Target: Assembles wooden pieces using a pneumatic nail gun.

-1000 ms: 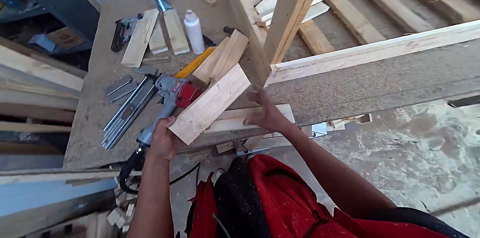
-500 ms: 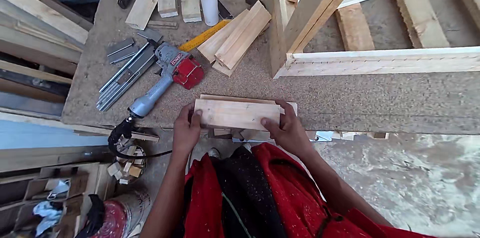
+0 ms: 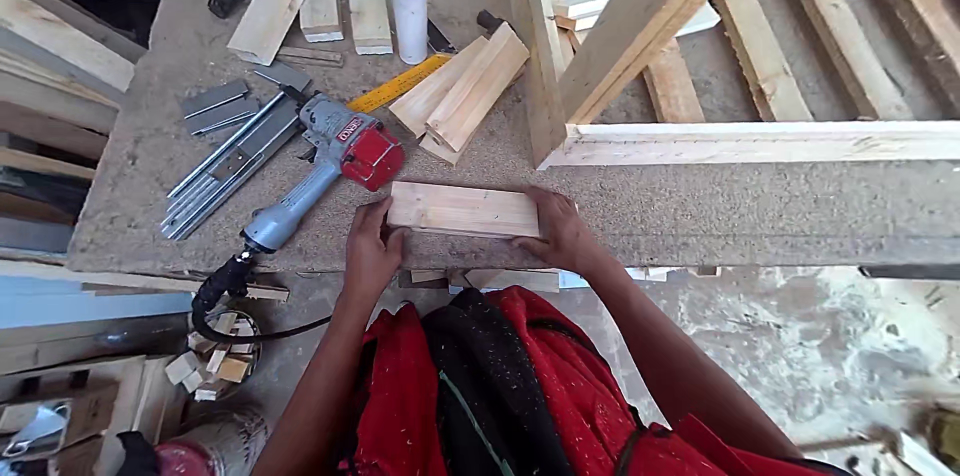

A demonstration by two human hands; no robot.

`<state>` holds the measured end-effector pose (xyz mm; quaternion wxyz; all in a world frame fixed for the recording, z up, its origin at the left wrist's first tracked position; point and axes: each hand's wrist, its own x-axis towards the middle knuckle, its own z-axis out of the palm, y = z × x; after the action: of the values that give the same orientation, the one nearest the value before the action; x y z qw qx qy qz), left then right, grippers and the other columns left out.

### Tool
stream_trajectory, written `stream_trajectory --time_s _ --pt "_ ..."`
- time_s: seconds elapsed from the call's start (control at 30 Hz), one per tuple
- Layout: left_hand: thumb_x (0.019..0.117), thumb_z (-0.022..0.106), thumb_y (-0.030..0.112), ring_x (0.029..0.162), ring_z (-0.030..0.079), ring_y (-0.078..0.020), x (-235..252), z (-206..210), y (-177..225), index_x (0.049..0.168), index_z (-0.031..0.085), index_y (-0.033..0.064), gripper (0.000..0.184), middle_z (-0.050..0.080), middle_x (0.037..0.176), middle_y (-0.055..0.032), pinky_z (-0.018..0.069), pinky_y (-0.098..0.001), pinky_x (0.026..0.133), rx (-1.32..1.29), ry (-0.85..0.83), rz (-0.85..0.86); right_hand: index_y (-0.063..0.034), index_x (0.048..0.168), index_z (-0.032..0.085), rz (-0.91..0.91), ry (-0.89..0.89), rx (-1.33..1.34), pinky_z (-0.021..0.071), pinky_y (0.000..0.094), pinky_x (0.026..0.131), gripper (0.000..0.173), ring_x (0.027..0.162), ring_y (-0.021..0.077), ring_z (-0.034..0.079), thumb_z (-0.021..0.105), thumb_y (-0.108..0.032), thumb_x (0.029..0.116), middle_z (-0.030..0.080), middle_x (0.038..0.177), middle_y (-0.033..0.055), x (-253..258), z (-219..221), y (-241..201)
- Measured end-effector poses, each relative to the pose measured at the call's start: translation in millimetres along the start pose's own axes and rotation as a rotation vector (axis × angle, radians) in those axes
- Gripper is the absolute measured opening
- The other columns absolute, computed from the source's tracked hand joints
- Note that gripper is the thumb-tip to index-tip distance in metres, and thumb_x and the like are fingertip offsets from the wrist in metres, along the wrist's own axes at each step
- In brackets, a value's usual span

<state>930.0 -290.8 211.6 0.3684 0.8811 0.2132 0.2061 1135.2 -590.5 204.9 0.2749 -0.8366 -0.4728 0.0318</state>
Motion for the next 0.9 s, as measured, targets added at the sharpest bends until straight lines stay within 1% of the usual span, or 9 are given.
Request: stream_trajectory --time_s 0.07,0.1,0.2,0.33,0.5,0.6,0.67,0.8,0.9 --pt "0.0862 0.081 0.014 0.106 0.068 -0.0247 3.7 0.4 -3.7 0.141 0.059 0.0060 0.060 0.065 0.126 -0.0165 0.0586 -0.0445 0.094 -0.038 0.034 -0.026 -0.0096 0.153 0.041 0.026 -0.055 0.007 0.0390 0.0565 0.116 0.100 0.134 0.0302 0.054 0.082 -0.058 0.0761 0.057 0.142 0.0130 13.3 -4.7 -1.1" --pt "0.0854 0.082 0.015 0.107 0.069 -0.0231 2.6 1.6 -6.7 0.141 0.058 0.0058 0.061 0.067 0.125 -0.0149 0.0585 -0.0438 0.095 -0.066 0.056 -0.040 -0.0110 0.153 0.040 0.033 -0.077 0.010 0.0400 0.0564 0.115 0.102 0.133 0.0293 0.054 0.083 -0.058 0.0743 0.058 0.140 0.0125 18.4 -6.5 -2.7" --pt "0.0846 0.084 0.019 0.111 0.070 -0.0185 -5.2 8.0 -11.6 0.138 0.057 0.0045 0.062 0.071 0.122 -0.0096 0.0583 -0.0422 0.099 -0.145 0.128 -0.086 -0.0136 0.154 0.041 0.036 -0.077 0.037 0.0416 0.0530 0.114 0.100 0.131 0.0262 0.055 0.084 -0.054 0.0735 0.058 0.141 0.0099 19.6 -4.5 -5.7" --pt "0.0819 0.087 0.025 0.113 0.069 -0.0213 -9.4 15.0 -12.2 0.131 0.062 0.0054 0.059 0.074 0.117 -0.0065 0.0562 -0.0473 0.100 -0.124 0.227 -0.116 -0.0128 0.152 0.043 0.024 -0.040 0.073 0.0493 0.0454 0.110 0.097 0.130 0.0214 0.057 0.086 -0.049 0.0726 0.058 0.142 0.0083 16.4 1.9 2.7" --pt "0.0855 0.084 0.026 0.114 0.069 -0.0199 -10.3 13.6 -16.3 0.129 0.064 0.0056 0.052 0.073 0.119 -0.0067 0.0578 -0.0449 0.099 -0.161 0.201 -0.117 -0.0101 0.152 0.040 0.050 -0.067 0.070 0.0531 0.0430 0.105 0.099 0.125 0.0191 0.060 0.084 -0.050 0.0728 0.059 0.139 0.0116 15.7 1.2 4.2" --pt "0.0845 0.085 0.026 0.116 0.068 -0.0196 -10.4 7.1 -15.0 0.135 0.058 0.0052 0.061 0.073 0.119 -0.0049 0.0568 -0.0451 0.100 -0.208 0.159 -0.143 -0.0098 0.152 0.039 0.062 -0.070 0.085 0.0551 0.0426 0.103 0.099 0.122 0.0190 0.063 0.084 -0.046 0.0721 0.060 0.137 0.0124 14.5 2.8 4.1" --pt "0.0853 0.085 0.030 0.115 0.068 -0.0179 -9.8 6.2 -17.0 0.136 0.057 0.0055 0.062 0.074 0.118 -0.0041 0.0569 -0.0442 0.100 -0.239 0.153 -0.148 -0.0096 0.152 0.039 0.062 -0.068 0.069 0.0555 0.0424 0.102 0.099 0.120 0.0185 0.063 0.083 -0.046 0.0724 0.060 0.136 0.0127 13.7 3.0 3.4" --pt "0.0908 0.079 0.030 0.112 0.069 -0.0151 -4.0 -2.7 -19.9 0.130 0.062 0.0062 0.049 0.074 0.115 -0.0038 0.0572 -0.0420 0.100 -0.254 0.083 -0.156 -0.0078 0.152 0.037 0.045 -0.066 0.032 0.0551 0.0439 0.102 0.099 0.120 0.0204 0.064 0.084 -0.047 0.0731 0.060 0.135 0.0148 11.8 4.4 4.9" --pt "0.0908 0.079 0.027 0.108 0.071 -0.0144 1.5 -8.8 -21.2 0.127 0.064 0.0074 0.044 0.075 0.112 -0.0027 0.0585 -0.0423 0.098 -0.234 0.032 -0.163 -0.0063 0.150 0.040 0.026 -0.047 0.002 0.0540 0.0462 0.102 0.098 0.120 0.0242 0.063 0.084 -0.049 0.0735 0.061 0.133 0.0162 11.0 5.0 4.8"
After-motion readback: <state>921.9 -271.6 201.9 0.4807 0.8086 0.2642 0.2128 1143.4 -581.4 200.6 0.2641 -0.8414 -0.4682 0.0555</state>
